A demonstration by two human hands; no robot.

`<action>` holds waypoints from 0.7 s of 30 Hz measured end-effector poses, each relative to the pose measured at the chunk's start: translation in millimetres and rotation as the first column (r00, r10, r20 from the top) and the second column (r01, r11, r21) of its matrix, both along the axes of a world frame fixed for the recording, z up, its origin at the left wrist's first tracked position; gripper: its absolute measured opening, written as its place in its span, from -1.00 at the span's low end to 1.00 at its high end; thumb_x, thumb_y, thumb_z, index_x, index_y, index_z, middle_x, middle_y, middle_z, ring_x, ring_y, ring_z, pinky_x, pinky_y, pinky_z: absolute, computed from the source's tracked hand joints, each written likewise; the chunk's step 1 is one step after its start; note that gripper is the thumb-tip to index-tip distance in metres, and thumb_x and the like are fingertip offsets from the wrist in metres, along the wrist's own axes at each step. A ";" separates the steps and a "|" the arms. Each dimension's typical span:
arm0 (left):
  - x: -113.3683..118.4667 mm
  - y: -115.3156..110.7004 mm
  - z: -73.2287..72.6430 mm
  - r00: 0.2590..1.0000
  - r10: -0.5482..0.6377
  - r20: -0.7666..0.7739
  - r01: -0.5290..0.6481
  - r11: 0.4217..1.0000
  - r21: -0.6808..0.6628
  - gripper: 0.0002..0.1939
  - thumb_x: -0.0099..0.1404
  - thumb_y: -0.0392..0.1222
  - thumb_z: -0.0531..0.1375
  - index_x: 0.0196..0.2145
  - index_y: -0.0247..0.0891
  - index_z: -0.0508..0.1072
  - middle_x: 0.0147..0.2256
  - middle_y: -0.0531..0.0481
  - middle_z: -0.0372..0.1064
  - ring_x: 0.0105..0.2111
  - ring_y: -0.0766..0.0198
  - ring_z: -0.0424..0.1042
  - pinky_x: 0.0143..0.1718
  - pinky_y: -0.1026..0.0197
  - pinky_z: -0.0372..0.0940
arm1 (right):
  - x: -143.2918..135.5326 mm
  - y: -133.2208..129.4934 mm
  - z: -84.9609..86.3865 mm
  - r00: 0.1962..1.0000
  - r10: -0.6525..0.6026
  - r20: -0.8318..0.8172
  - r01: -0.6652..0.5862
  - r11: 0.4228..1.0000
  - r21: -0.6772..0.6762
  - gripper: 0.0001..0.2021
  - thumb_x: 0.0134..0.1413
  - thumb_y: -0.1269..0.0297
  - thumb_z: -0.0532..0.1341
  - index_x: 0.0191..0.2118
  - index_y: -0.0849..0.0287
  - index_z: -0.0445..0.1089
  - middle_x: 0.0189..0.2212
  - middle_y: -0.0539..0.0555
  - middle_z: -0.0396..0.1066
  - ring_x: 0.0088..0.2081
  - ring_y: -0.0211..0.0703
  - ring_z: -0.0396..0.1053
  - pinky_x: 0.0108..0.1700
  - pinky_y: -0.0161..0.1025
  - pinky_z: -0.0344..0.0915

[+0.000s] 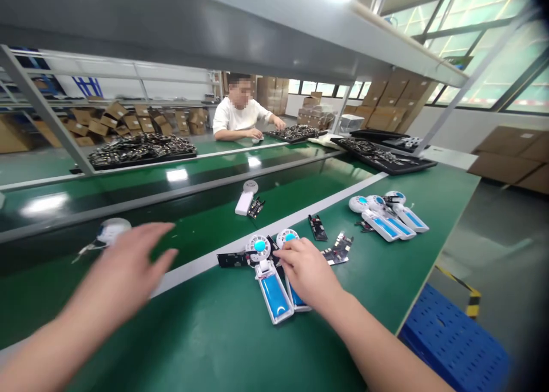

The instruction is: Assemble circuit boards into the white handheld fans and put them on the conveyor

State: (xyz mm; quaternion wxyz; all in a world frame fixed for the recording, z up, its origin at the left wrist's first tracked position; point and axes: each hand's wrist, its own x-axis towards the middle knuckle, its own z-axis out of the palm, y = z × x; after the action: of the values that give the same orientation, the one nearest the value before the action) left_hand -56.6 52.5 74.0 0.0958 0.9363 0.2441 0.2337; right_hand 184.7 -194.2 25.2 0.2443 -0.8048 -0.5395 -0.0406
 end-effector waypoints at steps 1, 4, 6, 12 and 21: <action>21.3 -14.0 -5.8 0.998 -0.041 -0.046 0.041 0.999 -0.006 -0.53 0.31 -0.01 0.16 0.09 -0.29 0.43 0.03 -0.20 0.44 0.08 -0.19 0.37 0.13 -0.28 0.23 | 2.9 3.0 0.9 0.999 0.040 0.019 -0.040 0.999 -0.023 -0.73 0.24 0.49 0.16 -0.10 0.12 0.57 -0.20 0.10 0.49 -0.14 -0.06 0.33 -0.04 -0.15 0.29; 74.9 -51.1 -28.5 0.963 -0.201 -0.180 0.186 0.978 -0.098 -0.54 0.22 -0.08 0.26 0.08 -0.21 0.46 -0.01 -0.15 0.49 0.03 -0.03 0.42 0.07 -0.05 0.31 | 4.2 11.4 4.1 0.987 0.146 0.062 -0.141 0.987 -0.075 -0.79 0.22 0.45 0.20 -0.21 0.09 0.59 -0.29 0.05 0.48 -0.18 -0.09 0.32 -0.07 -0.16 0.24; 93.1 -66.3 -38.1 0.945 -0.238 -0.227 0.210 0.968 -0.140 -0.66 0.19 -0.15 0.29 -0.07 -0.20 0.53 -0.16 -0.11 0.54 -0.11 0.01 0.49 -0.06 0.04 0.36 | 3.2 14.7 5.5 0.979 0.188 0.080 -0.180 0.979 -0.094 -0.81 0.19 0.45 0.20 -0.28 0.12 0.58 -0.33 0.05 0.47 -0.19 -0.09 0.31 -0.09 -0.16 0.21; 73.5 -82.6 -31.6 0.927 -0.196 -0.319 0.104 0.954 -0.281 -0.81 0.32 -0.20 0.11 -0.41 -0.21 0.48 -0.42 0.00 0.50 -0.42 0.15 0.49 -0.42 0.24 0.27 | -15.9 17.1 -1.7 0.975 0.221 0.031 -0.218 0.973 -0.081 -0.89 0.01 0.48 0.21 -0.43 0.19 0.45 -0.41 0.03 0.41 -0.24 -0.11 0.27 -0.14 -0.18 0.17; -1.5 -121.1 -44.0 0.980 -0.104 -0.172 0.033 0.927 -0.373 -0.75 0.43 -0.12 0.03 -0.15 -0.10 0.50 -0.24 0.02 0.57 -0.30 0.21 0.56 -0.28 0.25 0.43 | -99.9 2.5 -20.9 0.908 0.153 -0.389 -0.109 0.985 0.133 -0.84 0.05 0.51 0.15 -0.49 0.16 0.28 -0.45 -0.03 0.34 -0.34 -0.19 0.23 -0.24 -0.21 0.12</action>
State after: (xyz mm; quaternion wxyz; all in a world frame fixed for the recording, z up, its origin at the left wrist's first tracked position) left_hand -58.1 -68.6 29.9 0.2542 0.9275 0.2588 0.0904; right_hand 84.7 -191.7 4.3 0.3940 -0.7437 -0.5285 0.1111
